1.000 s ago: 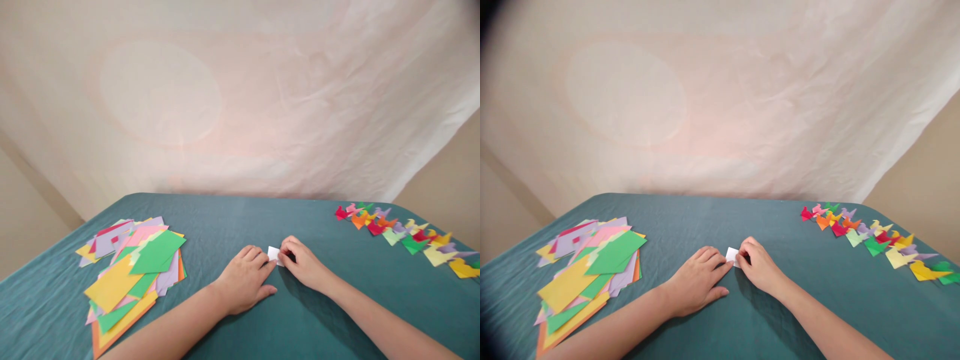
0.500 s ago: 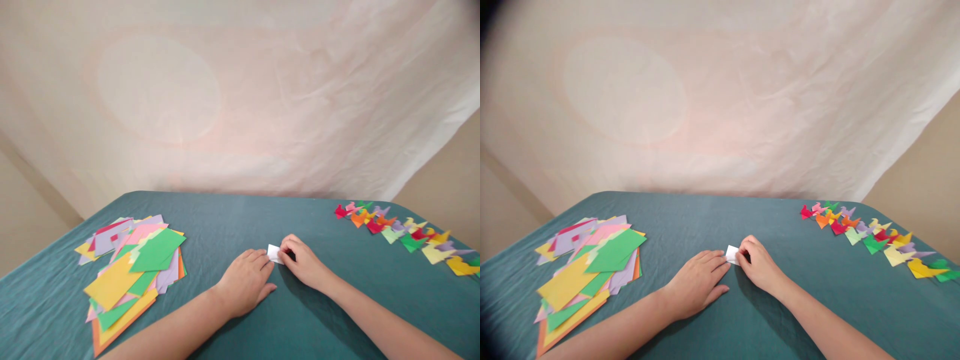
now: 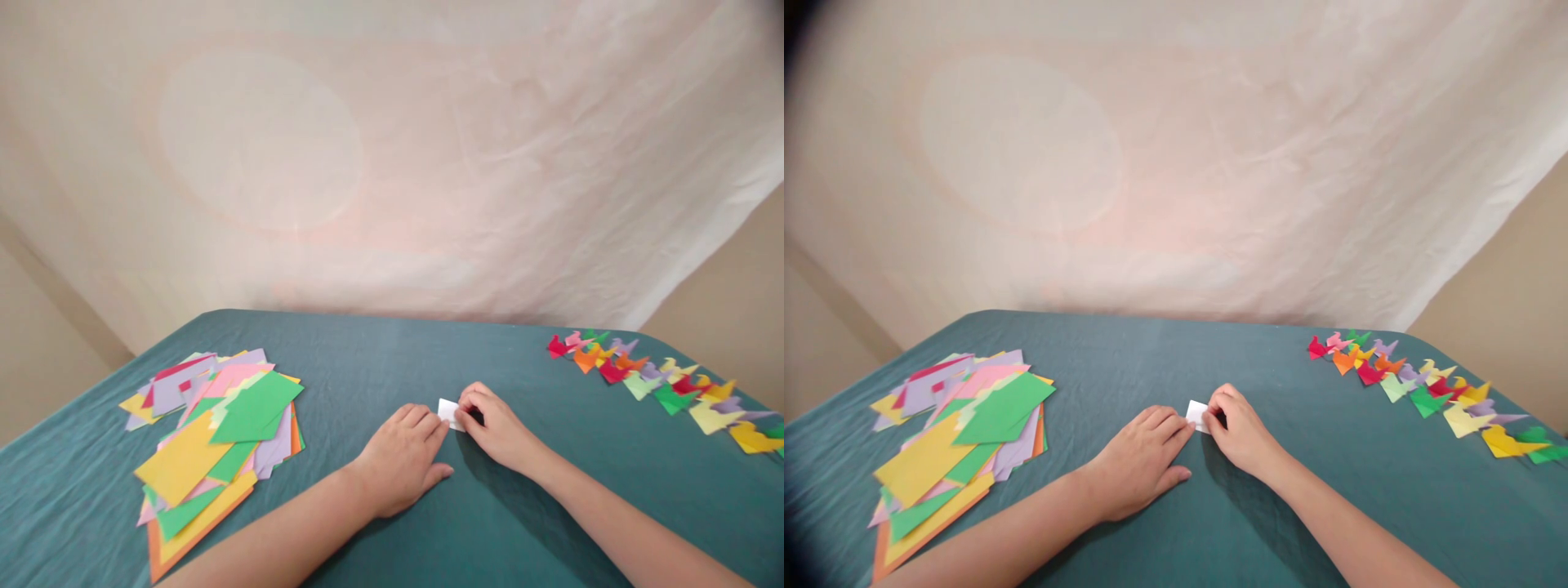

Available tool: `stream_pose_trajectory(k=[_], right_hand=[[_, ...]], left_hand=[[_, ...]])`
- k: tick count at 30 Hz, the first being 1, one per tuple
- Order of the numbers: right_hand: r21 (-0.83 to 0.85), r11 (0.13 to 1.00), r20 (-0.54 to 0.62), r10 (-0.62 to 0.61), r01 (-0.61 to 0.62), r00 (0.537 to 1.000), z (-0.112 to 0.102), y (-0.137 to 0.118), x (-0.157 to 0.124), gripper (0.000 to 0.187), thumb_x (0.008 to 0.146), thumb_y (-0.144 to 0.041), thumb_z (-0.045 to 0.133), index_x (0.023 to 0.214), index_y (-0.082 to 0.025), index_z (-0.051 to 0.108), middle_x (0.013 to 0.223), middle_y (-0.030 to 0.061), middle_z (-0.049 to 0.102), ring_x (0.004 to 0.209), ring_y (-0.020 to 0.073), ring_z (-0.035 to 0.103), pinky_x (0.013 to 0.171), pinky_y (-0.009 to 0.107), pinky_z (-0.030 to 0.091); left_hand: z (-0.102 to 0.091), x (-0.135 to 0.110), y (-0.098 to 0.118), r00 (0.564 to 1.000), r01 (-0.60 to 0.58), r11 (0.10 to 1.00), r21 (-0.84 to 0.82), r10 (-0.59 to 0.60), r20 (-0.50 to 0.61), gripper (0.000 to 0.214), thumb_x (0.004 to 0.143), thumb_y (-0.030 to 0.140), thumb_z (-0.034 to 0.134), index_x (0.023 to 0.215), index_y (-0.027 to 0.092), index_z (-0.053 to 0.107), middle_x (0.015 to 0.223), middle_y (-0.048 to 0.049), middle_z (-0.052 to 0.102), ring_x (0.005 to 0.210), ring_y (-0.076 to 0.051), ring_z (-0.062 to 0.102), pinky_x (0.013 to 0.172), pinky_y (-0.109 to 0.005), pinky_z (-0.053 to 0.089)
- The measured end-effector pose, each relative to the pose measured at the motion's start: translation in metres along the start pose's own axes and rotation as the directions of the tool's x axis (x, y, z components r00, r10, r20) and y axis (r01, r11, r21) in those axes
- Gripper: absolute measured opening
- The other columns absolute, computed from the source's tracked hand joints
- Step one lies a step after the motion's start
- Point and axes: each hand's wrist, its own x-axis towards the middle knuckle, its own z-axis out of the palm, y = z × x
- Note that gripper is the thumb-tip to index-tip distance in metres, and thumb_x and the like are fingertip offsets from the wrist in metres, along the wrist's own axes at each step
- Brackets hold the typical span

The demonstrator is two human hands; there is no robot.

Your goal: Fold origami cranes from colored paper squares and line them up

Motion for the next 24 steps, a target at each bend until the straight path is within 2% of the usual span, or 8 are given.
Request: stream_pose_trajectory(k=[24], right_hand=[[-0.074, 0.996, -0.016, 0.056, -0.057, 0.998, 0.0038, -0.0032, 0.0008, 0.013, 0.080, -0.013, 0.047, 0.068, -0.019, 0.047, 0.077, 0.0029, 0.049, 0.071, 0.0163, 0.050, 0.067, 0.030, 0.042]], left_hand=[[-0.0004, 0.0048, 0.0035, 0.999, 0.025, 0.999, 0.039, -0.026, 0.028, 0.048, 0.087, 0.048, 0.043, 0.118, 0.012, 0.047, 0.104, -0.0092, 0.054, 0.102, -0.025, 0.046, 0.091, -0.038, 0.034]])
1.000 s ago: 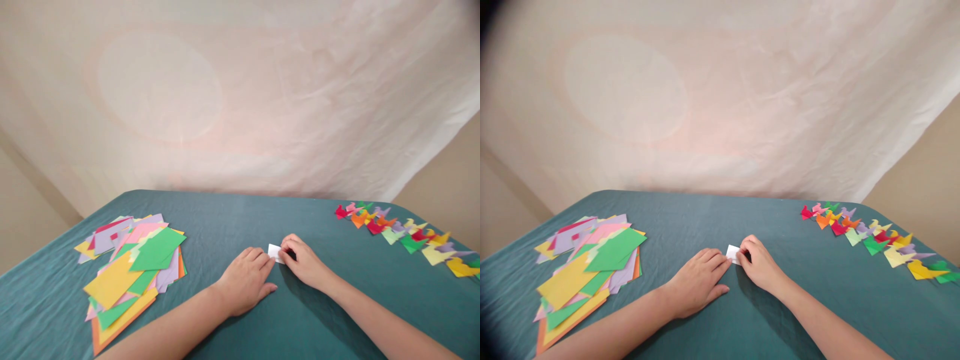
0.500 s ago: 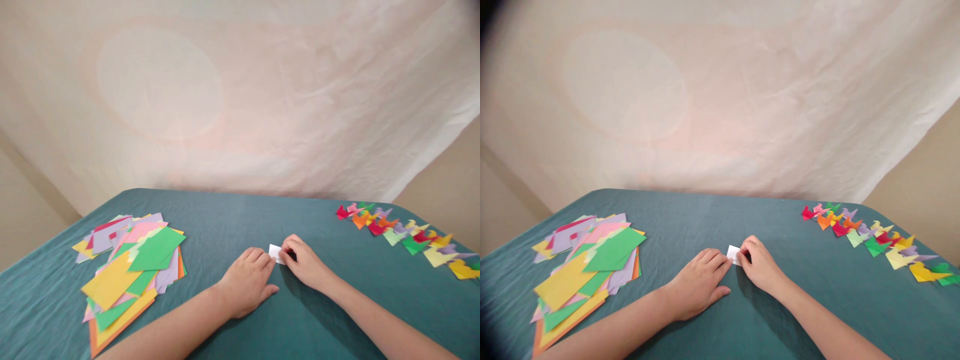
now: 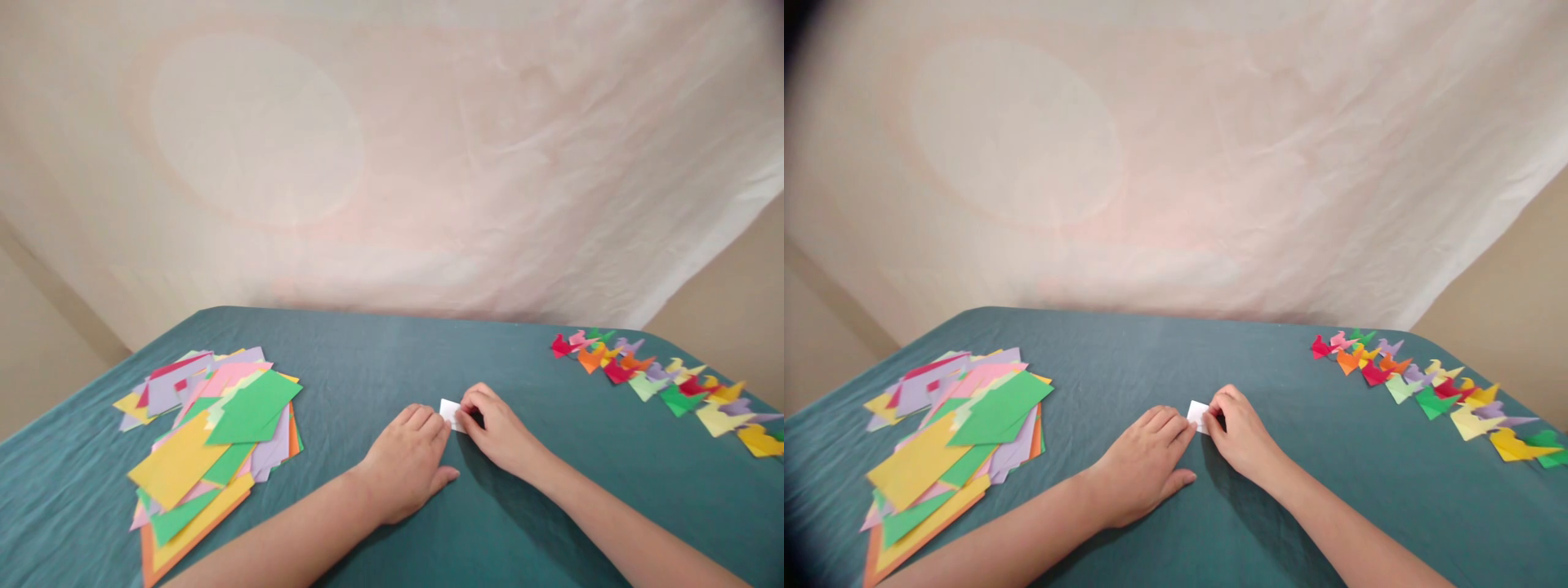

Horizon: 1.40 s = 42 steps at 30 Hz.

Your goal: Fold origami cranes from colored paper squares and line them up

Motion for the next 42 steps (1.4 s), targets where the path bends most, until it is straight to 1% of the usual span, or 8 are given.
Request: stream_pose_trajectory(k=[9, 20, 25, 36, 42], right_hand=[[-0.017, 1.000, -0.009, -0.012, 0.012, 1.000, 0.0022, -0.0010, -0.0003, 0.013, 0.080, -0.013, 0.046, 0.069, -0.019, 0.046, 0.076, 0.0032, 0.048, 0.073, 0.0173, 0.050, 0.068, 0.031, 0.042], [-0.031, 0.999, -0.009, -0.007, 0.007, 1.000, 0.0013, -0.0012, 0.0004, 0.013, 0.079, -0.011, 0.046, 0.069, -0.019, 0.045, 0.076, 0.0031, 0.048, 0.072, 0.0170, 0.049, 0.067, 0.031, 0.042], [-0.037, 0.999, -0.001, -0.008, 0.008, 1.000, 0.0005, -0.0011, 0.0008, 0.012, 0.078, -0.011, 0.047, 0.069, -0.019, 0.046, 0.076, 0.0031, 0.048, 0.073, 0.0170, 0.049, 0.068, 0.031, 0.042], [-0.034, 0.999, -0.016, -0.027, 0.027, 0.999, 0.0011, 0.0000, -0.0008, 0.012, 0.079, -0.012, 0.047, 0.069, -0.019, 0.047, 0.077, 0.0029, 0.048, 0.073, 0.0164, 0.049, 0.068, 0.031, 0.043], [-0.030, 0.999, -0.025, -0.037, 0.037, 0.999, -0.0001, -0.0026, -0.0010, 0.013, 0.079, -0.012, 0.047, 0.068, -0.019, 0.046, 0.076, 0.0024, 0.048, 0.071, 0.0162, 0.049, 0.067, 0.030, 0.042]], left_hand=[[0.0028, 0.0004, -0.0004, 1.000, -0.001, 1.000, 0.022, 0.001, -0.014, 0.049, 0.086, 0.050, 0.043, 0.116, 0.012, 0.047, 0.103, -0.0094, 0.054, 0.102, -0.025, 0.047, 0.091, -0.038, 0.034], [-0.0015, 0.0039, 0.0004, 1.000, -0.016, 0.999, 0.035, 0.016, -0.009, 0.045, 0.086, 0.048, 0.044, 0.111, 0.012, 0.049, 0.101, -0.0093, 0.054, 0.099, -0.025, 0.047, 0.090, -0.038, 0.035], [-0.0019, 0.0039, -0.0005, 1.000, -0.004, 1.000, 0.015, 0.004, -0.005, 0.041, 0.086, 0.046, 0.046, 0.109, 0.014, 0.050, 0.101, -0.0086, 0.054, 0.100, -0.025, 0.047, 0.090, -0.039, 0.035], [-0.0028, 0.0016, -0.0035, 1.000, 0.011, 0.998, -0.067, -0.013, -0.027, 0.046, 0.086, 0.046, 0.045, 0.123, 0.018, 0.042, 0.110, -0.0081, 0.050, 0.105, -0.024, 0.045, 0.093, -0.040, 0.034], [-0.0024, 0.0015, -0.0036, 1.000, 0.010, 0.997, -0.072, -0.011, -0.022, 0.050, 0.086, 0.047, 0.044, 0.126, 0.018, 0.040, 0.111, -0.0083, 0.049, 0.106, -0.025, 0.043, 0.094, -0.041, 0.034]])
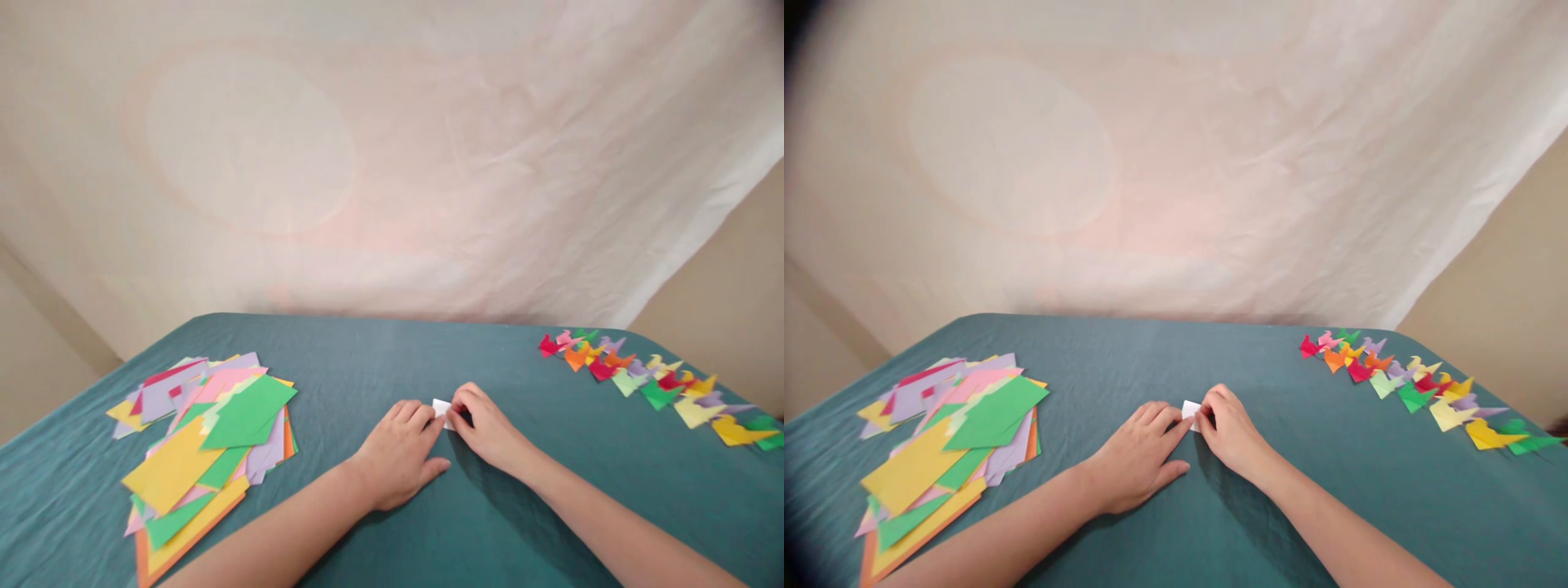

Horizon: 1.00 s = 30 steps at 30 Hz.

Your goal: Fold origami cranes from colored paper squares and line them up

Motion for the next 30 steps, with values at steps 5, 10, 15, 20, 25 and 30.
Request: stream_pose_trajectory(k=[5, 10, 15, 20, 25, 30], right_hand=[[0.004, 1.000, -0.012, -0.003, 0.003, 1.000, -0.001, -0.001, 0.000, 0.014, 0.079, -0.012, 0.047, 0.067, -0.019, 0.046, 0.075, 0.0024, 0.048, 0.071, 0.0160, 0.049, 0.067, 0.030, 0.043], [0.009, 1.000, -0.014, -0.001, 0.001, 1.000, 0.000, 0.000, -0.001, 0.013, 0.079, -0.013, 0.047, 0.068, -0.019, 0.047, 0.076, 0.0027, 0.049, 0.072, 0.0162, 0.050, 0.068, 0.030, 0.043], [0.010, 1.000, -0.015, -0.003, 0.003, 1.000, 0.001, 0.002, -0.001, 0.010, 0.079, -0.013, 0.048, 0.071, -0.019, 0.048, 0.077, 0.0029, 0.050, 0.073, 0.0165, 0.051, 0.068, 0.030, 0.044], [0.022, 1.000, -0.028, 0.005, -0.004, 1.000, 0.003, 0.003, -0.002, 0.006, 0.080, -0.014, 0.047, 0.078, -0.019, 0.050, 0.080, 0.0035, 0.051, 0.075, 0.0167, 0.051, 0.070, 0.031, 0.043], [-0.113, 0.992, -0.043, 0.048, -0.052, 0.998, 0.003, 0.006, -0.004, 0.007, 0.079, -0.021, 0.051, 0.086, -0.019, 0.052, 0.087, 0.0051, 0.053, 0.083, 0.0198, 0.051, 0.074, 0.034, 0.040], [-0.230, 0.967, -0.086, 0.089, -0.106, 0.992, 0.004, 0.010, -0.006, 0.018, 0.077, -0.028, 0.055, 0.094, -0.021, 0.054, 0.101, 0.0077, 0.053, 0.094, 0.0239, 0.048, 0.078, 0.039, 0.037]], left_hand=[[0.001, 0.000, 0.000, 1.000, -0.003, 1.000, 0.003, 0.003, -0.009, 0.050, 0.086, 0.047, 0.044, 0.126, 0.018, 0.040, 0.110, -0.0083, 0.049, 0.107, -0.025, 0.043, 0.094, -0.041, 0.033], [0.001, 0.000, 0.000, 1.000, 0.001, 1.000, 0.006, -0.001, -0.011, 0.048, 0.086, 0.047, 0.044, 0.125, 0.018, 0.042, 0.110, -0.0080, 0.050, 0.106, -0.024, 0.043, 0.094, -0.041, 0.033], [0.001, 0.001, -0.001, 1.000, -0.004, 1.000, 0.017, 0.004, -0.017, 0.047, 0.086, 0.048, 0.043, 0.123, 0.018, 0.042, 0.109, -0.0079, 0.050, 0.106, -0.024, 0.043, 0.094, -0.041, 0.033], [0.000, 0.001, -0.001, 1.000, -0.012, 0.999, 0.033, 0.012, -0.016, 0.046, 0.087, 0.048, 0.043, 0.122, 0.018, 0.044, 0.108, -0.0076, 0.050, 0.106, -0.024, 0.043, 0.093, -0.040, 0.033], [0.001, 0.002, -0.001, 1.000, -0.012, 0.999, 0.049, 0.013, -0.015, 0.045, 0.086, 0.047, 0.046, 0.120, 0.018, 0.045, 0.107, -0.0071, 0.051, 0.105, -0.024, 0.043, 0.093, -0.039, 0.033], [0.002, 0.003, -0.001, 1.000, -0.016, 0.997, 0.071, 0.017, -0.015, 0.045, 0.086, 0.047, 0.045, 0.120, 0.018, 0.045, 0.106, -0.0071, 0.052, 0.105, -0.023, 0.044, 0.093, -0.039, 0.033]])
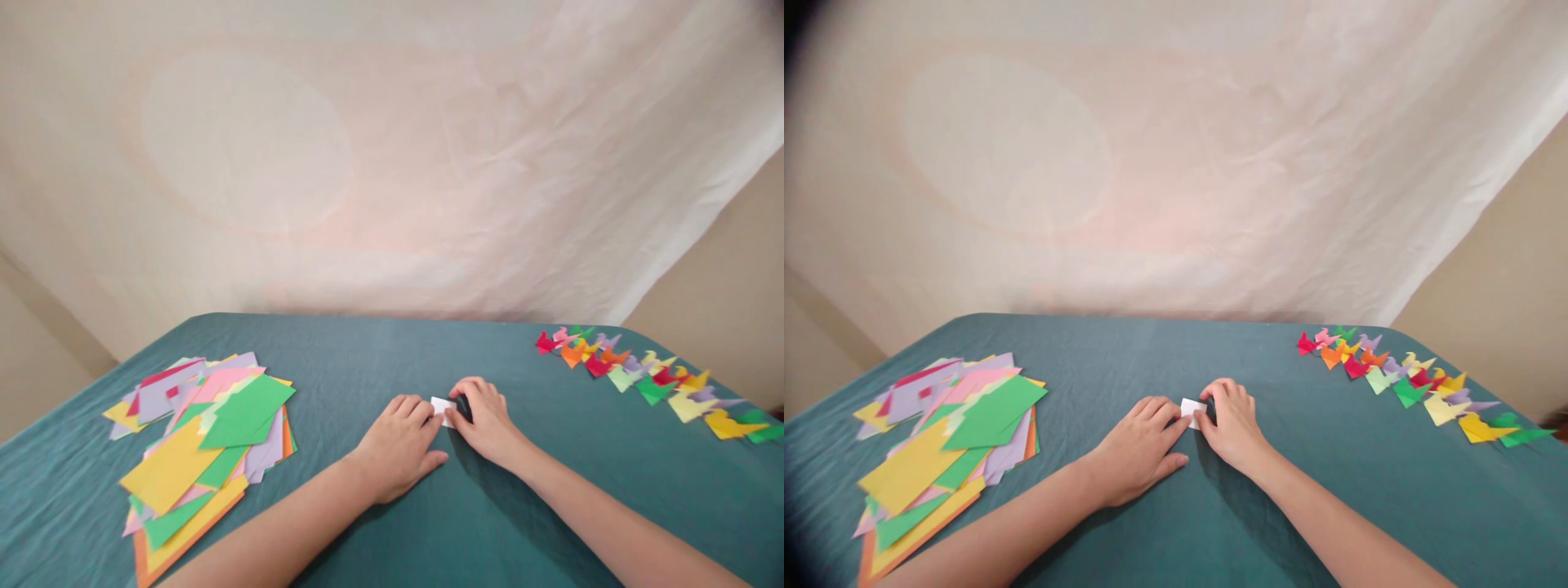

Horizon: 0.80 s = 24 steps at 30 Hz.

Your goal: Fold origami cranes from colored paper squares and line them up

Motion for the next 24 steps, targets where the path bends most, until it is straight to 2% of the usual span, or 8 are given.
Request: stream_pose_trajectory(k=[5, 11, 17, 20, 24], right_hand=[[-0.025, 1.000, -0.018, 0.015, -0.015, 1.000, 0.002, 0.005, 0.000, 0.024, 0.077, -0.031, 0.056, 0.098, -0.021, 0.053, 0.113, 0.0100, 0.050, 0.107, 0.0268, 0.043, 0.085, 0.043, 0.035], [-0.051, 0.998, 0.017, 0.042, -0.042, 0.999, 0.003, 0.017, 0.001, 0.032, 0.076, -0.035, 0.056, 0.104, -0.020, 0.051, 0.118, 0.0116, 0.048, 0.112, 0.0274, 0.041, 0.090, 0.045, 0.033], [0.032, 0.999, 0.020, 0.019, -0.020, 1.000, -0.002, 0.021, 0.002, 0.038, 0.079, -0.033, 0.053, 0.114, -0.019, 0.047, 0.123, 0.0117, 0.045, 0.115, 0.0262, 0.040, 0.093, 0.046, 0.034], [0.089, 0.996, -0.015, -0.022, 0.023, 1.000, -0.015, 0.019, 0.003, 0.033, 0.084, -0.023, 0.044, 0.116, -0.021, 0.049, 0.123, 0.0102, 0.046, 0.114, 0.0239, 0.041, 0.092, 0.044, 0.036], [0.081, 0.977, 0.092, -0.206, 0.199, 0.974, -0.033, 0.006, -0.001, 0.038, 0.086, -0.008, 0.034, 0.112, -0.024, 0.058, 0.111, 0.0069, 0.055, 0.105, 0.0204, 0.046, 0.090, 0.039, 0.038]], left_hand=[[0.000, 0.000, 0.000, 1.000, 0.001, 1.000, 0.012, -0.001, -0.003, 0.046, 0.085, 0.048, 0.047, 0.119, 0.018, 0.046, 0.105, -0.0072, 0.052, 0.105, -0.024, 0.044, 0.093, -0.039, 0.033], [-0.001, 0.001, 0.000, 1.000, 0.002, 1.000, 0.009, -0.003, 0.005, 0.046, 0.084, 0.048, 0.049, 0.120, 0.019, 0.046, 0.106, -0.0067, 0.052, 0.105, -0.025, 0.044, 0.092, -0.039, 0.033], [-0.002, 0.001, 0.000, 1.000, -0.003, 1.000, 0.016, 0.003, 0.007, 0.046, 0.084, 0.048, 0.048, 0.119, 0.019, 0.046, 0.106, -0.0075, 0.052, 0.105, -0.025, 0.044, 0.092, -0.040, 0.033], [-0.002, 0.001, 0.000, 1.000, -0.003, 1.000, 0.020, 0.003, 0.004, 0.045, 0.084, 0.048, 0.049, 0.118, 0.019, 0.046, 0.107, -0.0080, 0.052, 0.105, -0.025, 0.044, 0.092, -0.039, 0.034], [0.000, 0.001, 0.000, 1.000, -0.003, 1.000, 0.020, 0.003, 0.001, 0.046, 0.083, 0.048, 0.050, 0.119, 0.018, 0.046, 0.108, -0.0079, 0.052, 0.106, -0.025, 0.044, 0.092, -0.039, 0.034]])
